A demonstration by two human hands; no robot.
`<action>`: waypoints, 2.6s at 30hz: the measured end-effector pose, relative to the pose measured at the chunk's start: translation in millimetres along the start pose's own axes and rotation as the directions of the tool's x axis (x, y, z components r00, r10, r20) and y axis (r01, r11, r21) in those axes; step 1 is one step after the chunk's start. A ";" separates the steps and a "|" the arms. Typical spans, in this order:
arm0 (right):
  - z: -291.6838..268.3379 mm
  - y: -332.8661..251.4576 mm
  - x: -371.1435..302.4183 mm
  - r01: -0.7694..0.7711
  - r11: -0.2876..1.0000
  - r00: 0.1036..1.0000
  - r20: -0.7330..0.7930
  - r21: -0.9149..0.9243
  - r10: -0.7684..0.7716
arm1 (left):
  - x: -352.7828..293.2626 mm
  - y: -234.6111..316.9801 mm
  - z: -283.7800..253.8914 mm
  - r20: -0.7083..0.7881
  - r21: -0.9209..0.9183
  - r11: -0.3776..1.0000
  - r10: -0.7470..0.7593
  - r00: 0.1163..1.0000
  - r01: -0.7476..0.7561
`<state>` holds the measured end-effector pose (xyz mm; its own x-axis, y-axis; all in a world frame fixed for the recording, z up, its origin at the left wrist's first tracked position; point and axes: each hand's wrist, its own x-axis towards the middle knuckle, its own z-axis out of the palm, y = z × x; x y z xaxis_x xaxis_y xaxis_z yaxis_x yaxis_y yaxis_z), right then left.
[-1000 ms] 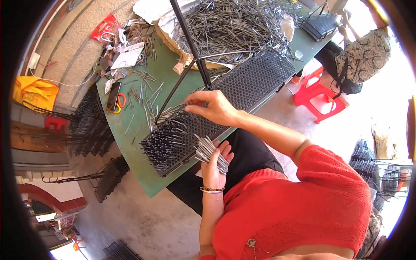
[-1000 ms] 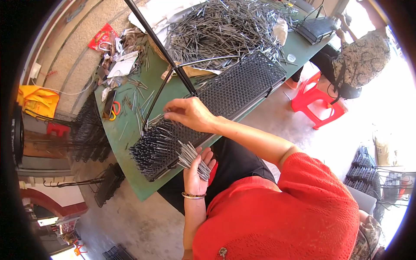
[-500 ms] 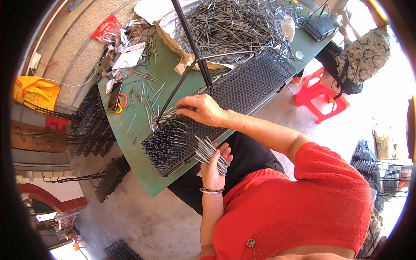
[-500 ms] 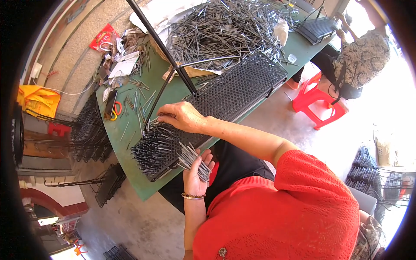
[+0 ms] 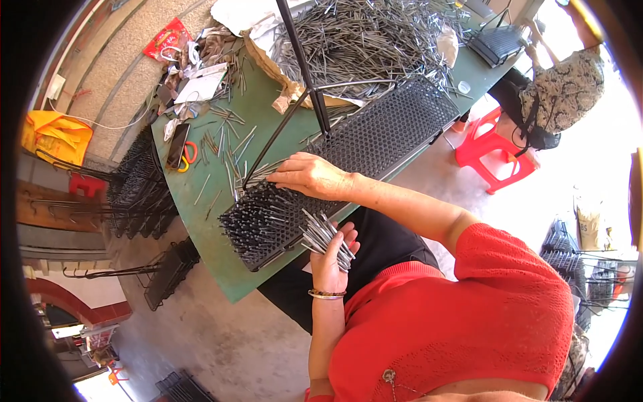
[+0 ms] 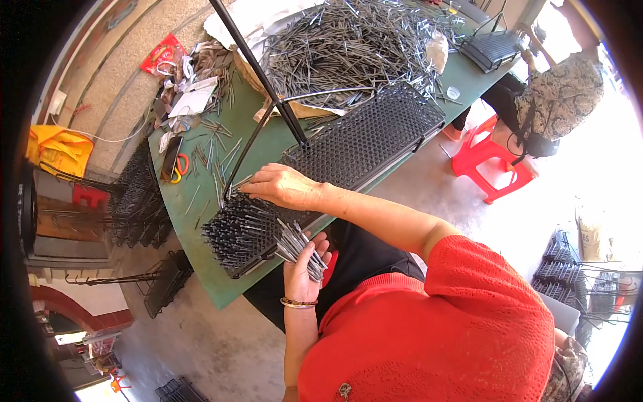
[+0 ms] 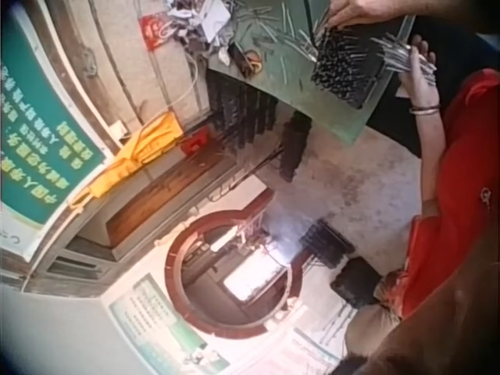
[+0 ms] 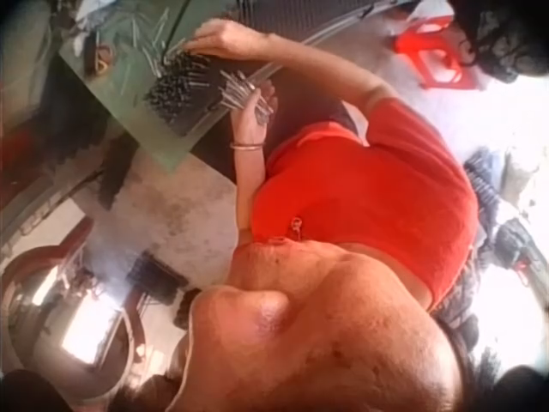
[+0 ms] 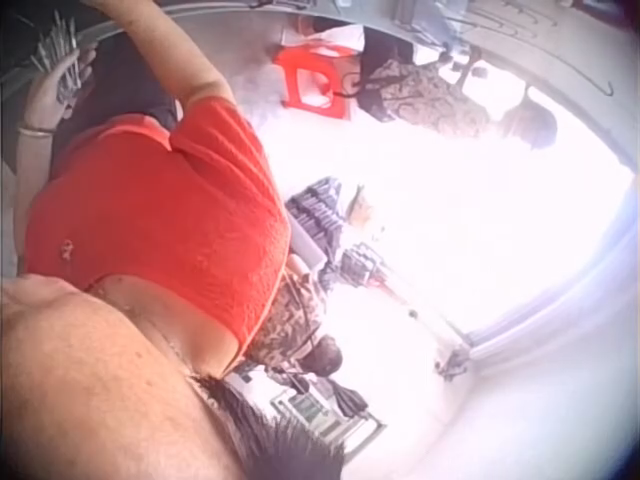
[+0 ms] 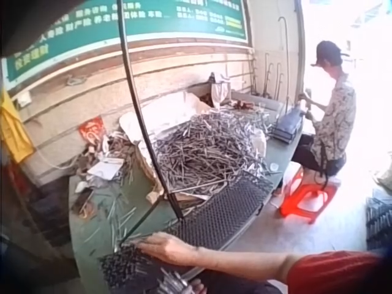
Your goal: Picking metal pins from a large pile and inserting them into a grid-like template.
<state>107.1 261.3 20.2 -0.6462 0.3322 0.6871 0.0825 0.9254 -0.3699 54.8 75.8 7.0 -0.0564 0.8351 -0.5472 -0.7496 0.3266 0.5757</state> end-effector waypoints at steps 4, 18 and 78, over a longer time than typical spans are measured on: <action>6.0 -0.8 -3.7 -0.057 0.997 0.997 -0.054 0.047 0.060 | 0.7 -1.3 -2.7 0.027 0.002 1.000 -0.015 1.000 0.015; -15.2 -17.5 -4.7 -0.072 0.996 0.984 -0.167 -0.045 0.063 | 0.9 -1.2 -0.8 -0.019 -0.047 0.998 0.042 0.999 -0.043; -49.4 -41.4 -41.6 -0.727 0.578 0.684 0.459 0.370 0.567 | 5.0 5.8 16.6 -0.039 -0.099 0.991 0.091 0.995 -0.095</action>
<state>168.0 218.1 37.8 -0.7432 0.6685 -0.0265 0.2365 0.2255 -0.9451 61.1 89.3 17.7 -0.1504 0.8436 -0.5156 -0.8022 0.2006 0.5623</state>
